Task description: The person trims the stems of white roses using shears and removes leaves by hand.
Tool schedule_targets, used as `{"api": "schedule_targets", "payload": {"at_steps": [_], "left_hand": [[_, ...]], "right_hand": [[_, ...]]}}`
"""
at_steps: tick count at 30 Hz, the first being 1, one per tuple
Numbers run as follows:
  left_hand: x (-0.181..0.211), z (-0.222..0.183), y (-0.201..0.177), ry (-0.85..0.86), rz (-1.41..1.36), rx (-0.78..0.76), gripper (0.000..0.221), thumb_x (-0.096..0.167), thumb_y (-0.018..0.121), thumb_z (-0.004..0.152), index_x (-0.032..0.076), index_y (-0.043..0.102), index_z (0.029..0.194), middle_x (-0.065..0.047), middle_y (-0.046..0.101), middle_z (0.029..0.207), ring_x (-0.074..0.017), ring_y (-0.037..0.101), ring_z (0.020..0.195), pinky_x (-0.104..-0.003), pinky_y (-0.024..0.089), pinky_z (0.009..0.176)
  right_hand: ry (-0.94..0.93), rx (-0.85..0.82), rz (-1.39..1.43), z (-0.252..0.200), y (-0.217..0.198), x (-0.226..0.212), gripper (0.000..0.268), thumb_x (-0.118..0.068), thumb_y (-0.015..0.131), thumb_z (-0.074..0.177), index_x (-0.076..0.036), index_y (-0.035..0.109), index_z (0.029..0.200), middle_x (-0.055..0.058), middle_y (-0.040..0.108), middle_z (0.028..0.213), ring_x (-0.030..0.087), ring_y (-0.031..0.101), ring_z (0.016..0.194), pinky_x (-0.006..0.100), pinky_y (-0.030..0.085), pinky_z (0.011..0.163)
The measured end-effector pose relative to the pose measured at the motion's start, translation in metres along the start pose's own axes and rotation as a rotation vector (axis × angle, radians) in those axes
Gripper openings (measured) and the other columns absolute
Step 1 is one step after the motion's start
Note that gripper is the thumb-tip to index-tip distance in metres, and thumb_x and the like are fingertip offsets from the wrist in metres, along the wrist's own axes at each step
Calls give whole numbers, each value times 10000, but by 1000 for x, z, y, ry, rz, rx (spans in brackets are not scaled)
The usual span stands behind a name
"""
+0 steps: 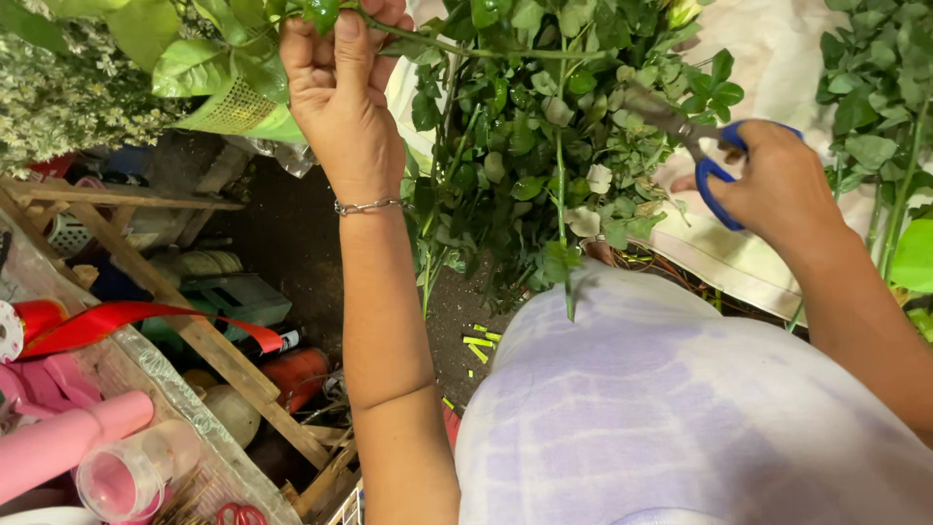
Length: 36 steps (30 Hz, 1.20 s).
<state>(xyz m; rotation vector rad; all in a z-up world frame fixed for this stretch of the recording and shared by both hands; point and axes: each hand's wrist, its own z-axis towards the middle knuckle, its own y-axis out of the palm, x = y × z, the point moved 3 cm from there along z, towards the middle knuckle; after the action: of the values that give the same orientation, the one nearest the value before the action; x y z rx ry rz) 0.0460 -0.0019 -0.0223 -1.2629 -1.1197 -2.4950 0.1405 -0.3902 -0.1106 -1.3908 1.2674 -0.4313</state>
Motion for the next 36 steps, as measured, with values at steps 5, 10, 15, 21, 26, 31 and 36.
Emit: {"api": "schedule_targets", "payload": {"at_steps": [5,10,15,21,26,31,36], "left_hand": [[-5,-7,25,-33,-49,-58,148,93,730,1004,51,628,1102,-199,746,1077,-362,753,962,-462,650,862],[-18,-25,41,-81,-80,-117,149,128,709,1029,60,612,1118,-180,742,1104,-340,745,1018,-461,653,896],[-12,-30,43,-95,-8,-61,168,149,705,1011,89,561,1075,-170,735,1065,-328,760,974,-422,662,846],[-6,-31,45,-102,63,-33,162,171,698,1008,134,547,1055,-146,750,1056,-328,775,961,-364,644,784],[-7,-26,40,-55,50,-25,156,128,694,1006,127,550,1066,-162,742,1032,-361,771,928,-426,657,776],[9,-19,46,2,200,-74,110,192,674,1015,107,620,1060,-133,747,953,-239,762,853,-300,613,736],[4,-22,40,-19,225,-69,112,196,699,1008,137,633,1077,-102,752,990,-244,777,869,-278,575,685]], "right_hand": [[119,-172,473,-4,3,-27,290,-5,700,961,-11,551,1210,172,677,1254,320,701,1072,424,644,912],[-110,-174,735,-1,19,-43,290,-62,651,939,-60,537,1206,142,699,1137,151,644,846,333,603,819],[-168,5,712,2,35,-27,326,-211,781,959,-82,495,1048,80,697,845,166,713,846,301,500,715],[-166,-85,667,2,28,-41,280,-109,695,956,-46,471,1111,140,658,1006,211,661,881,381,603,818],[-108,-58,825,8,49,-20,393,-115,739,993,-75,349,1024,87,464,910,315,793,967,272,581,677],[-119,15,769,9,59,1,432,-141,878,883,-145,452,816,10,621,660,24,561,658,184,282,525],[-198,-129,368,13,54,14,563,-404,839,789,-72,513,1104,115,627,1074,275,598,987,407,448,867]]}}
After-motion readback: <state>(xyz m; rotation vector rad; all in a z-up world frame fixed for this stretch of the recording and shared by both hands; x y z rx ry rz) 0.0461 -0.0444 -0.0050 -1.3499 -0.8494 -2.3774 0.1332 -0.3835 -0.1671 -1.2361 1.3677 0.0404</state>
